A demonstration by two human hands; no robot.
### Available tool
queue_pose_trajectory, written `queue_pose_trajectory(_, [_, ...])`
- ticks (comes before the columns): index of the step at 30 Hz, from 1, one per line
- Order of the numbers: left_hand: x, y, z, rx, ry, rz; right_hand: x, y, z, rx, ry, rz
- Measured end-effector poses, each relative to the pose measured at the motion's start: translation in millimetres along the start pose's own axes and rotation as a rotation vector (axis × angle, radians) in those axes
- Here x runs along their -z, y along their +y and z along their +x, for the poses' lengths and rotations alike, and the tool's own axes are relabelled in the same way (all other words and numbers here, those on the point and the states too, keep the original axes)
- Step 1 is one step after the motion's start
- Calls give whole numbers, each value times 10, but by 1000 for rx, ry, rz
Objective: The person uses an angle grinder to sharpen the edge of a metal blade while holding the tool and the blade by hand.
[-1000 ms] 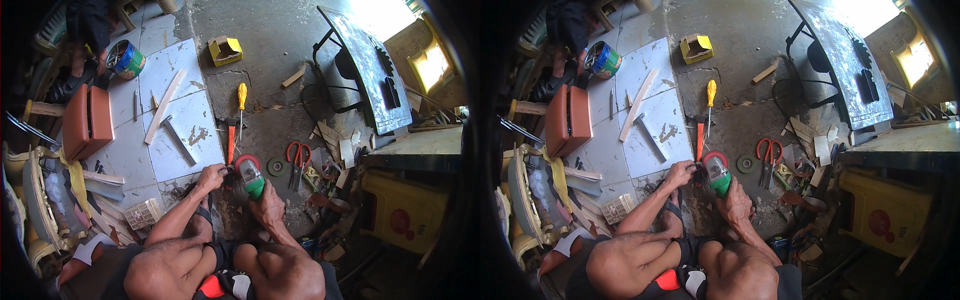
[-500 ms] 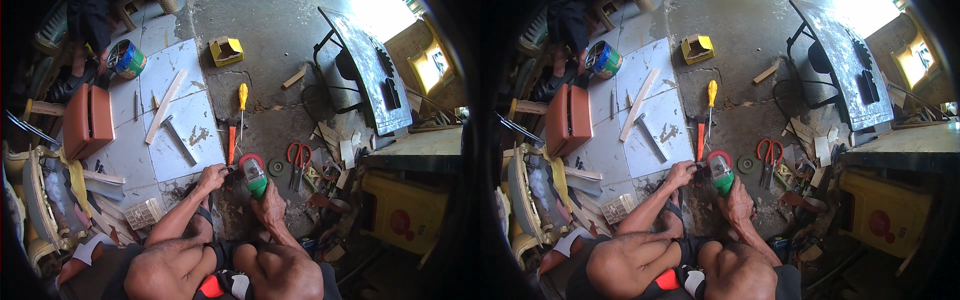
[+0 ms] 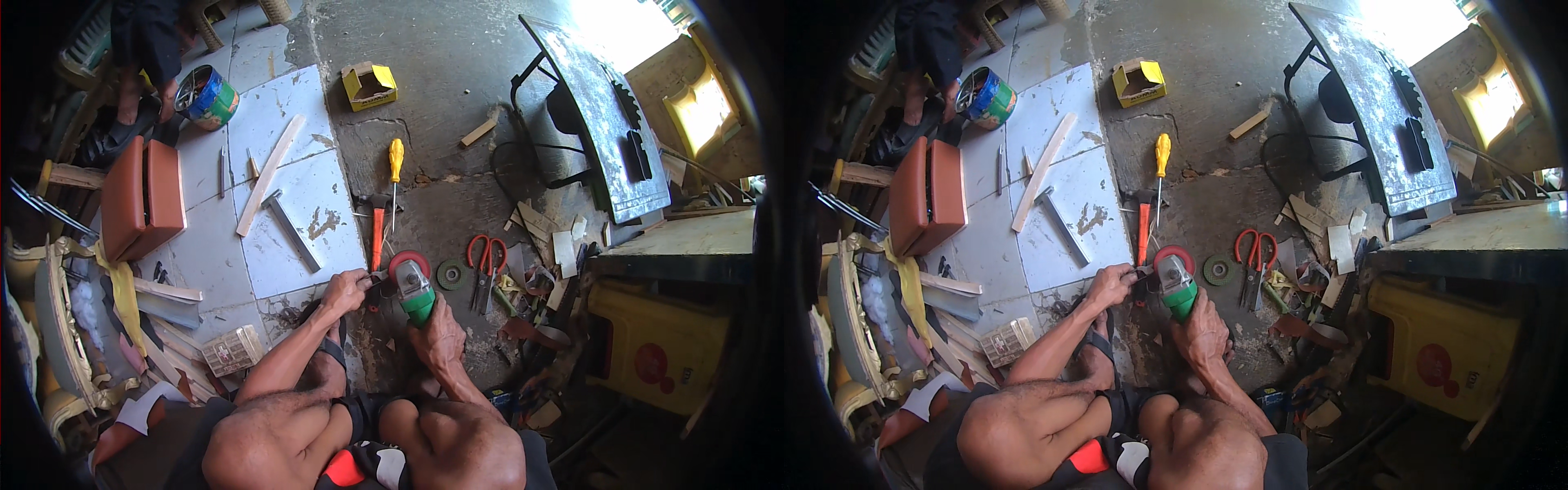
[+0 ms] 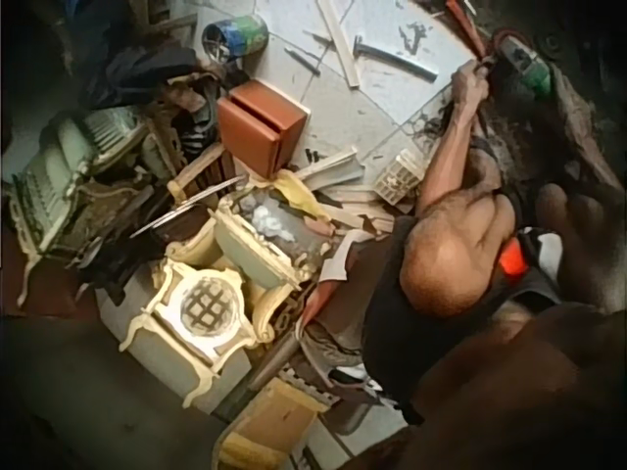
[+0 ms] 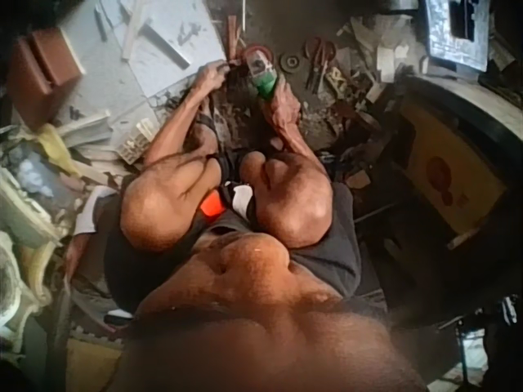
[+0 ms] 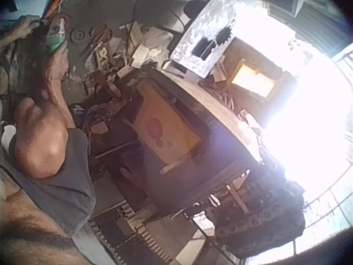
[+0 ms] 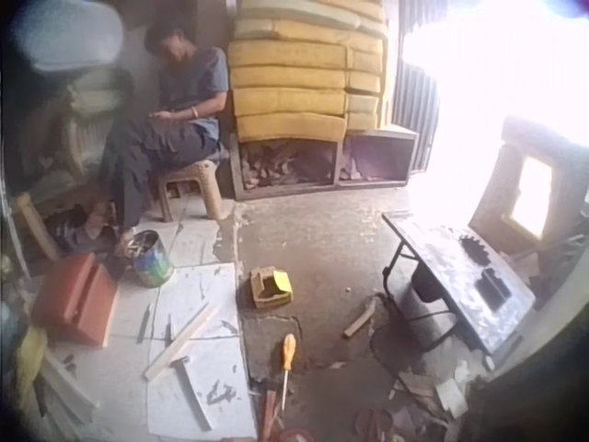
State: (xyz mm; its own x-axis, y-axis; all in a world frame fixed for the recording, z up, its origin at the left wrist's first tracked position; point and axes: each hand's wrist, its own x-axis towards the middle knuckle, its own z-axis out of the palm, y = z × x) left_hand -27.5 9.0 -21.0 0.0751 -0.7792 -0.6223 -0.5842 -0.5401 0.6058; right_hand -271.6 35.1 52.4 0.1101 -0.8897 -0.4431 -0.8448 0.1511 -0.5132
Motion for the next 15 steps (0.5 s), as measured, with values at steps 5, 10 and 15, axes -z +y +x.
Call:
queue_pose_trajectory(5, [-29, -101, 10, -81, 73, 43, -38, -91, -24, 30, -62, -3])
queue_pose_trajectory(10, [-11, 45, 22, -1, -14, 19, 58, -29, -26, -40, 56, 60])
queue_pose_trajectory(15, [69, 38, -151, -214, 142, 101, 183, 36, -68, -193, 198, 149])
